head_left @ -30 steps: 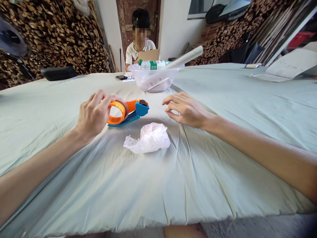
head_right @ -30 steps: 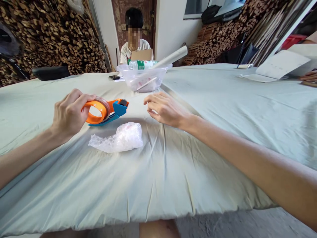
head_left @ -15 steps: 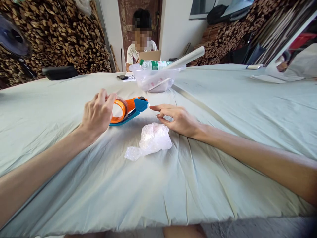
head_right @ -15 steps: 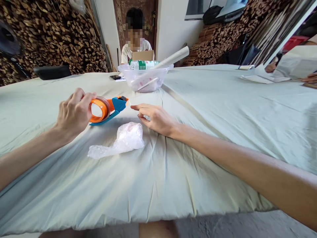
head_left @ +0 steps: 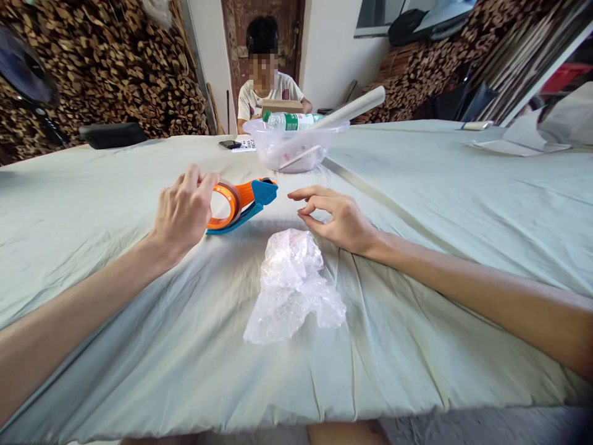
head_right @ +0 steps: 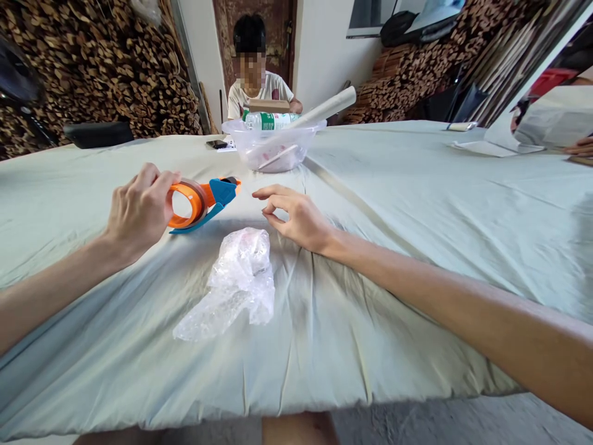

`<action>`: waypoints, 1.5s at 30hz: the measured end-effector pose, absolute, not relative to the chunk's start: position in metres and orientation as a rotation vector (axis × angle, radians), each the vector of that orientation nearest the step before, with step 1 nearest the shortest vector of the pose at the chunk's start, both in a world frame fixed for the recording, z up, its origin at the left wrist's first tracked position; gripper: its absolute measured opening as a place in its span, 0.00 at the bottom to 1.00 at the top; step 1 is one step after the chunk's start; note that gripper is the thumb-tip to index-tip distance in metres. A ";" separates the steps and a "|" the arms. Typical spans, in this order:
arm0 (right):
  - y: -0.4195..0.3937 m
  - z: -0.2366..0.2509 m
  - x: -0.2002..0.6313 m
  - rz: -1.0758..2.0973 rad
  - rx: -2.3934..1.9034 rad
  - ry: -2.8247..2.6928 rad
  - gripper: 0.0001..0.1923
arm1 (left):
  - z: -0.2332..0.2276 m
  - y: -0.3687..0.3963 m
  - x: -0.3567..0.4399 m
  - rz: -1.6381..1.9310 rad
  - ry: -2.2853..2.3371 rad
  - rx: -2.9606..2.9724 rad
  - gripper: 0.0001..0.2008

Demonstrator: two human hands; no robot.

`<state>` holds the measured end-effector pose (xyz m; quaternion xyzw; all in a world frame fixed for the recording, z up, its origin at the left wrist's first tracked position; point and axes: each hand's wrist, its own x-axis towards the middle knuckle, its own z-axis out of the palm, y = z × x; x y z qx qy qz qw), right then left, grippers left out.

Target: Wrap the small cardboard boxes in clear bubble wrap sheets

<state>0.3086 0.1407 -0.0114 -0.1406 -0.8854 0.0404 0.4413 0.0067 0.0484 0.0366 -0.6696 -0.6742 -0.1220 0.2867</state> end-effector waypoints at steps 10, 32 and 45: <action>0.136 -0.010 0.307 0.186 -0.354 -2.311 0.10 | 0.040 0.047 0.011 -0.322 -1.798 -1.834 0.22; 0.141 -0.010 0.295 0.740 -0.444 -2.123 0.10 | 0.045 0.050 0.028 -0.222 -1.828 -1.808 0.25; 0.146 -0.013 0.292 0.802 -0.465 -2.108 0.10 | 0.042 0.053 0.031 -0.253 -1.759 -1.786 0.25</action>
